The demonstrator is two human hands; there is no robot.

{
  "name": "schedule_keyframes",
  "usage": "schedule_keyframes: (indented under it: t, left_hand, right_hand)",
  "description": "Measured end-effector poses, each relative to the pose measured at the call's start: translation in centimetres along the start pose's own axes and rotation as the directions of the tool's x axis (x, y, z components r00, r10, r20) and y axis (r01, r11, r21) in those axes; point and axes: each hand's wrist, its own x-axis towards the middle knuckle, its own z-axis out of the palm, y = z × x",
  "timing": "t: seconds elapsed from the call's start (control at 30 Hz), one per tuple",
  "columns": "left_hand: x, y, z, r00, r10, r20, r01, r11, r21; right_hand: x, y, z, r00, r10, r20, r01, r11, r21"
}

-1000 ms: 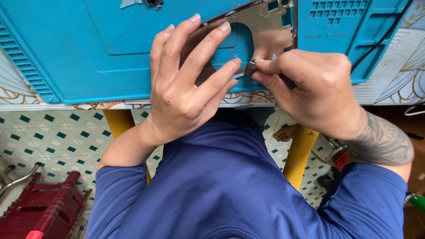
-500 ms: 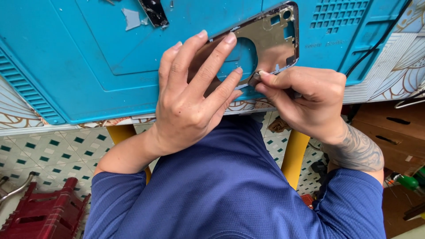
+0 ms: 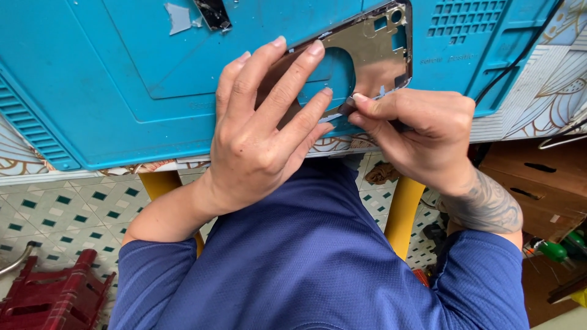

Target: The person cleans a phone back panel using a toothbrush and a scraper, applies glue to the frame, and presses metal components onto the panel by hand.

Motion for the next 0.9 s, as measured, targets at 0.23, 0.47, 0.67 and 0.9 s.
schedule_keyframes:
  t: [0.23, 0.47, 0.67, 0.9]
  left_hand:
    - [-0.1, -0.4, -0.2, 1.000, 0.004, -0.003, -0.004, 1.000, -0.006]
    - [0.1, -0.5, -0.2, 1.000, 0.005, -0.005, -0.005, 1.000, -0.026]
    - [0.2, -0.4, -0.2, 1.000, 0.005, 0.016, -0.005, 1.000, -0.020]
    - [0.3, 0.0, 0.3, 0.999, 0.026, -0.046, -0.028, 0.999, -0.035]
  right_hand:
    - [2.3, -1.4, -2.9, 0.980, -0.047, 0.193, 0.088, 0.973, -0.212]
    - [3.7, 0.5, -2.0, 0.948, -0.246, 0.201, 0.285, 0.938, -0.197]
    - [3.4, 1.0, -1.3, 0.943, -0.297, 0.149, 0.324, 0.923, -0.209]
    - [3.5, 1.2, -1.0, 0.918, -0.376, 0.128, 0.393, 0.904, -0.168]
